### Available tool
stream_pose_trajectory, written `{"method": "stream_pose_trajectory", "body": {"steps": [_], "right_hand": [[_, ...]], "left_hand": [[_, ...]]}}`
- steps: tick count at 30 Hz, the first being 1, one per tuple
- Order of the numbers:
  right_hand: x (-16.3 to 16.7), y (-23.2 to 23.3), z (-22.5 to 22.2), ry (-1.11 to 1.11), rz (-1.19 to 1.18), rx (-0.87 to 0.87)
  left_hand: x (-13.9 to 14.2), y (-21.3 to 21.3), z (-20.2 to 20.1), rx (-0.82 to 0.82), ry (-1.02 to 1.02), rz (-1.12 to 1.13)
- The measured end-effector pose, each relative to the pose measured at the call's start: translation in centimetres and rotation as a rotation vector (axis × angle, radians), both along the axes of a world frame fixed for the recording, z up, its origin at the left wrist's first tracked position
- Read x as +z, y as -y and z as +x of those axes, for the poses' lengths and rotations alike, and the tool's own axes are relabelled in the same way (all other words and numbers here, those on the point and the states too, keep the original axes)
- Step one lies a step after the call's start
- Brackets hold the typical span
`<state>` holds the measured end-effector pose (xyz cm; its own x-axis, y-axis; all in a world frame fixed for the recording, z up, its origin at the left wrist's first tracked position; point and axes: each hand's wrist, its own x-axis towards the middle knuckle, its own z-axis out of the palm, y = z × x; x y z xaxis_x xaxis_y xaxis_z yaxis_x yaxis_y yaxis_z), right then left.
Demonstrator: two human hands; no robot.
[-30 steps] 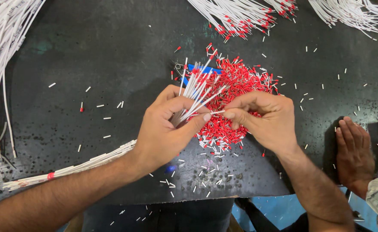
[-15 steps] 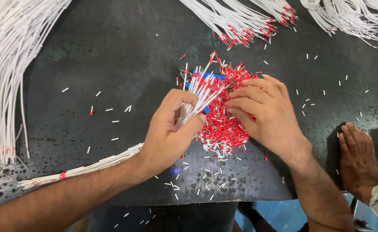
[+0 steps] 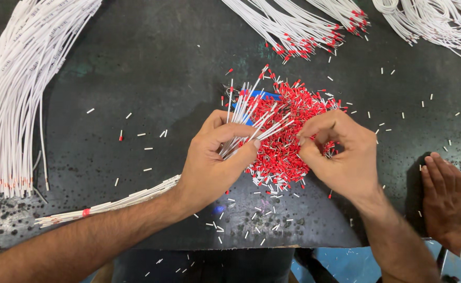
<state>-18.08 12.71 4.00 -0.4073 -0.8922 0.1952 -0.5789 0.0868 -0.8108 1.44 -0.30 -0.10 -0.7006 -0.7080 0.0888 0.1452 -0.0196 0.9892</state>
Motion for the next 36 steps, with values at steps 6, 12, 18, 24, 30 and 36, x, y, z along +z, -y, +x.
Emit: {"method": "stream_pose_trajectory", "body": {"steps": [6, 12, 18, 24, 30, 36], "right_hand": [[-0.1, 0.1, -0.1, 0.189, 0.067, 0.085], [-0.4, 0.0, -0.5, 0.360, 0.092, 0.051], [0.8, 0.3, -0.2, 0.282, 0.036, 0.165], [1.1, 0.1, 0.0, -0.451, -0.104, 0.157], [1.5, 0.0, -0.3, -0.673, -0.156, 0.050], [4.0, 1.5, -3.8, -0.124, -0.123, -0.397]], "left_hand": [[0.3, 0.0, 0.0, -0.019, 0.028, 0.010], [0.0, -0.2, -0.2, -0.024, 0.081, 0.059], [-0.2, -0.2, -0.1, -0.089, -0.033, 0.108], [-0.4, -0.3, -0.3, -0.077, 0.077, 0.073], [-0.4, -0.9, -0.1, -0.066, 0.026, -0.163], [0.1, -0.1, -0.1, 0.000, 0.136, 0.080]]}}
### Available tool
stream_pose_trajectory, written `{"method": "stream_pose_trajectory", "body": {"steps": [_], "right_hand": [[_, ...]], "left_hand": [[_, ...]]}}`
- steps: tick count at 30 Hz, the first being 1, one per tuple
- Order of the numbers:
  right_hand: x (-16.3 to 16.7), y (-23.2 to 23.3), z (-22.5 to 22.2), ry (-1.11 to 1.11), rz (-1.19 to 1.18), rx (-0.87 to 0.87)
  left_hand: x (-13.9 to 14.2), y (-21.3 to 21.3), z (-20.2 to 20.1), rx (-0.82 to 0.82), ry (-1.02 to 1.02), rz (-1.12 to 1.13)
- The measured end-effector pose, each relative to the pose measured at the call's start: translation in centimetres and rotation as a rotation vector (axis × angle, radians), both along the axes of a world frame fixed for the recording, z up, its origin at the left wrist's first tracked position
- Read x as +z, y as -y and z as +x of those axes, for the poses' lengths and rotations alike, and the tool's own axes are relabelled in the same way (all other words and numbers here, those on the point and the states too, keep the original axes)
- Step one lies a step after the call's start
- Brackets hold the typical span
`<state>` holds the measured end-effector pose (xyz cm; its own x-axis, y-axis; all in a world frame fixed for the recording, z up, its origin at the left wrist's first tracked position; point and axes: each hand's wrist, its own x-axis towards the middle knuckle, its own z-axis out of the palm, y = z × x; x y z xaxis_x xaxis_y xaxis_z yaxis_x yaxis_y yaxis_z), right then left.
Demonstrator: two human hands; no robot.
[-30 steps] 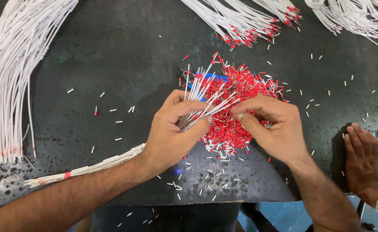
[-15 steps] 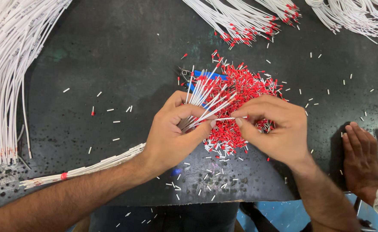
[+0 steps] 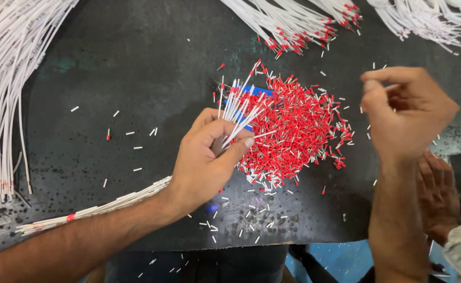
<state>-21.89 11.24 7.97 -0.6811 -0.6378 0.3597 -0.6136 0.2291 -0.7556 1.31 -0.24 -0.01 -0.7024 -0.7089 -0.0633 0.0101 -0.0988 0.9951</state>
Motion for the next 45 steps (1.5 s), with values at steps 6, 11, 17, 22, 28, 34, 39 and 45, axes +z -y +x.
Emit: {"method": "stream_pose_trajectory", "body": {"steps": [6, 11, 17, 22, 28, 34, 39, 45], "right_hand": [[-2.5, -1.9, 2.5, -0.024, 0.165, 0.428], [-3.6, -1.8, 4.1, 0.201, 0.236, 0.365], [-3.8, -0.8, 3.9, 0.533, 0.143, 0.385], [-4.9, -1.2, 3.4, 0.788, -0.013, 0.391], [-5.1, -1.1, 3.2, 0.869, -0.013, 0.394], [-4.9, -1.2, 3.4, 0.815, 0.011, 0.417], [-4.5, -0.8, 4.0, 0.808, 0.125, 0.450], [-2.5, 0.2, 4.4, 0.095, 0.278, 0.399]], "left_hand": [[0.2, 0.0, 0.0, 0.023, -0.011, -0.023], [0.1, 0.0, 0.0, 0.013, -0.009, -0.014], [0.3, 0.1, -0.1, -0.003, 0.020, -0.020], [0.2, 0.1, 0.0, -0.023, 0.019, -0.012], [0.1, 0.1, 0.0, -0.027, -0.004, -0.014], [0.1, 0.2, 0.0, -0.029, -0.023, -0.033], [0.0, 0.2, 0.1, -0.042, 0.008, -0.041], [0.1, 0.0, 0.3, 0.026, 0.032, -0.165]]}}
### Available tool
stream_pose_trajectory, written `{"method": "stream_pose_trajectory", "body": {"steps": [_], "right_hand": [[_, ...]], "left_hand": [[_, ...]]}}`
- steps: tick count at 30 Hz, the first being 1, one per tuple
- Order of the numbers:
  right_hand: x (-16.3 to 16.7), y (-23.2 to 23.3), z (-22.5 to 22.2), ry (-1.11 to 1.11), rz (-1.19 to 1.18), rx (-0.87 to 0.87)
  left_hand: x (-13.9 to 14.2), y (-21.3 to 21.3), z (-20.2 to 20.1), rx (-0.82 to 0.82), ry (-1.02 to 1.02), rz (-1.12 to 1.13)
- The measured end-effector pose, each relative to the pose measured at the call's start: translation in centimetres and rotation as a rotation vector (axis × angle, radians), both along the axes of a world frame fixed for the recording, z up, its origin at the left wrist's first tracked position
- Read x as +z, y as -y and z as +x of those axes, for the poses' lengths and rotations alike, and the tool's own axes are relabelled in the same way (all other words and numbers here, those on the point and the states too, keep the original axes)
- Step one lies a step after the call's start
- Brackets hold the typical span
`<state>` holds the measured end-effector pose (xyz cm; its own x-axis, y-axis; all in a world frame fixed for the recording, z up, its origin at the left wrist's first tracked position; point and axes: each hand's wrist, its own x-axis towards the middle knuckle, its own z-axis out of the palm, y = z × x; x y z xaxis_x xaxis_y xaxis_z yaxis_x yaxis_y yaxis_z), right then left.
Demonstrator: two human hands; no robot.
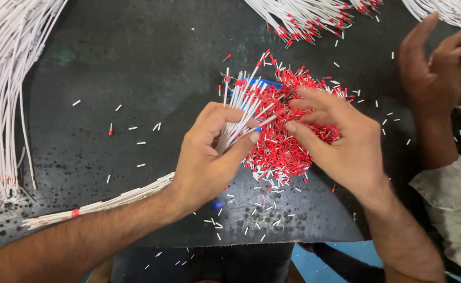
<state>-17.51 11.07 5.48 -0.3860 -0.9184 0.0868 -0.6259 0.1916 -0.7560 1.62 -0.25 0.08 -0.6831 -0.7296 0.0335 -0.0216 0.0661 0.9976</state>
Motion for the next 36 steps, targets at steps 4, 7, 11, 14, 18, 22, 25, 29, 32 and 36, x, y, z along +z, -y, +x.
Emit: {"method": "stream_pose_trajectory", "body": {"steps": [4, 7, 11, 14, 18, 22, 25, 29, 32, 36], "right_hand": [[0.2, 0.6, -0.2, -0.580, -0.020, 0.209], [-0.2, 0.6, -0.2, -0.642, -0.012, 0.228], [-0.4, 0.1, -0.4, -0.576, -0.023, 0.195], [-0.4, -0.4, -0.1, -0.294, -0.025, 0.053], [-0.4, -1.1, 0.4, -0.167, -0.102, -0.024], [-0.3, -1.9, 0.5, 0.097, -0.145, -0.088], [-0.4, -2.2, 0.3, 0.316, -0.147, -0.109], [-0.7, -2.1, 0.0, 0.503, -0.148, -0.088], [-1.1, -1.9, -0.1, 0.558, -0.132, -0.091], [-1.6, -1.9, -0.1, 0.575, -0.136, -0.086]], "left_hand": [[0.1, -0.1, -0.2, -0.018, -0.114, 0.050], [0.1, -0.1, -0.1, -0.059, -0.121, 0.088], [0.0, 0.1, 0.0, -0.092, -0.122, 0.052], [0.0, 0.2, 0.0, -0.108, -0.109, 0.040], [0.2, 0.2, 0.2, -0.144, -0.163, 0.109], [0.2, 0.1, 0.2, -0.133, -0.122, 0.053], [0.1, 0.0, 0.1, -0.120, -0.079, 0.043], [0.2, -0.1, 0.1, -0.096, -0.073, 0.094], [0.3, -0.1, 0.2, -0.107, -0.111, 0.053], [0.2, 0.0, 0.2, -0.138, -0.122, 0.063]]}}
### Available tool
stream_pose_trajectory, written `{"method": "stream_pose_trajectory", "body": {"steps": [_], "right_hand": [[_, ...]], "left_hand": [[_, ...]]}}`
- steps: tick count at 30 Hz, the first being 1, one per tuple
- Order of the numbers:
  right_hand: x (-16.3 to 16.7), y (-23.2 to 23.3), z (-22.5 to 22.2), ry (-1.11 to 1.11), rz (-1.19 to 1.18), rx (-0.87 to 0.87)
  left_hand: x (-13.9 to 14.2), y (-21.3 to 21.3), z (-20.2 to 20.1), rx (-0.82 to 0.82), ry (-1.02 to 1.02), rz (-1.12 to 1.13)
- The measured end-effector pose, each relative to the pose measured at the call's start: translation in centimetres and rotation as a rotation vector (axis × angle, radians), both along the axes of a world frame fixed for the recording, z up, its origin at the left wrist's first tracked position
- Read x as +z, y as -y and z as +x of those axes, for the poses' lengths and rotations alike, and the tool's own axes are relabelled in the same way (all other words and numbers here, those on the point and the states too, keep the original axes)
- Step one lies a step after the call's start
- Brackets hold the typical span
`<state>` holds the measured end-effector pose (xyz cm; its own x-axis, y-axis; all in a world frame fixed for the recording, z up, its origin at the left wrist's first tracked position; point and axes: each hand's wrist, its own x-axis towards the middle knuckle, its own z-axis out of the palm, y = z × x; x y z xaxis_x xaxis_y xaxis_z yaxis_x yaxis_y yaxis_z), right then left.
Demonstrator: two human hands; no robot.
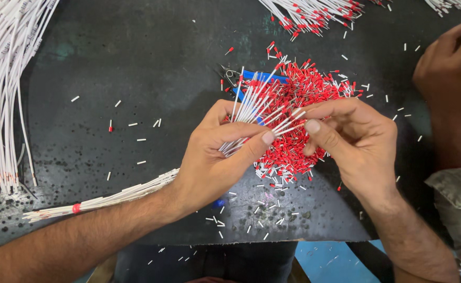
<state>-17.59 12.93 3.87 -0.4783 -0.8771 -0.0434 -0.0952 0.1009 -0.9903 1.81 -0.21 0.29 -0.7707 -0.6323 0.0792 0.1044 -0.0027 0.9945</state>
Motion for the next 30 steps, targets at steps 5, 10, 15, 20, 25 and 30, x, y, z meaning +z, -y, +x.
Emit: {"method": "stream_pose_trajectory", "body": {"steps": [5, 10, 15, 20, 25, 30], "right_hand": [[-0.50, -0.22, -0.13, 0.070, -0.032, -0.018], [-0.78, -0.54, -0.36, 0.107, -0.095, 0.009], [-0.79, -0.75, -0.30, 0.066, -0.109, 0.012], [-0.59, -0.68, -0.19, 0.047, -0.091, 0.001], [-0.54, -0.64, -0.03, -0.015, -0.065, 0.022], [-0.27, -0.35, 0.37, -0.058, 0.016, 0.098]], "left_hand": [[-0.06, -0.06, -0.02, 0.002, 0.000, -0.001], [-0.16, -0.05, -0.11, 0.017, 0.007, -0.011], [-0.35, -0.06, -0.18, 0.031, 0.006, -0.030], [-0.34, -0.07, -0.18, 0.033, 0.013, -0.021], [-0.26, 0.03, -0.14, 0.026, 0.017, -0.026], [-0.29, 0.11, -0.08, 0.051, 0.042, -0.068]]}}
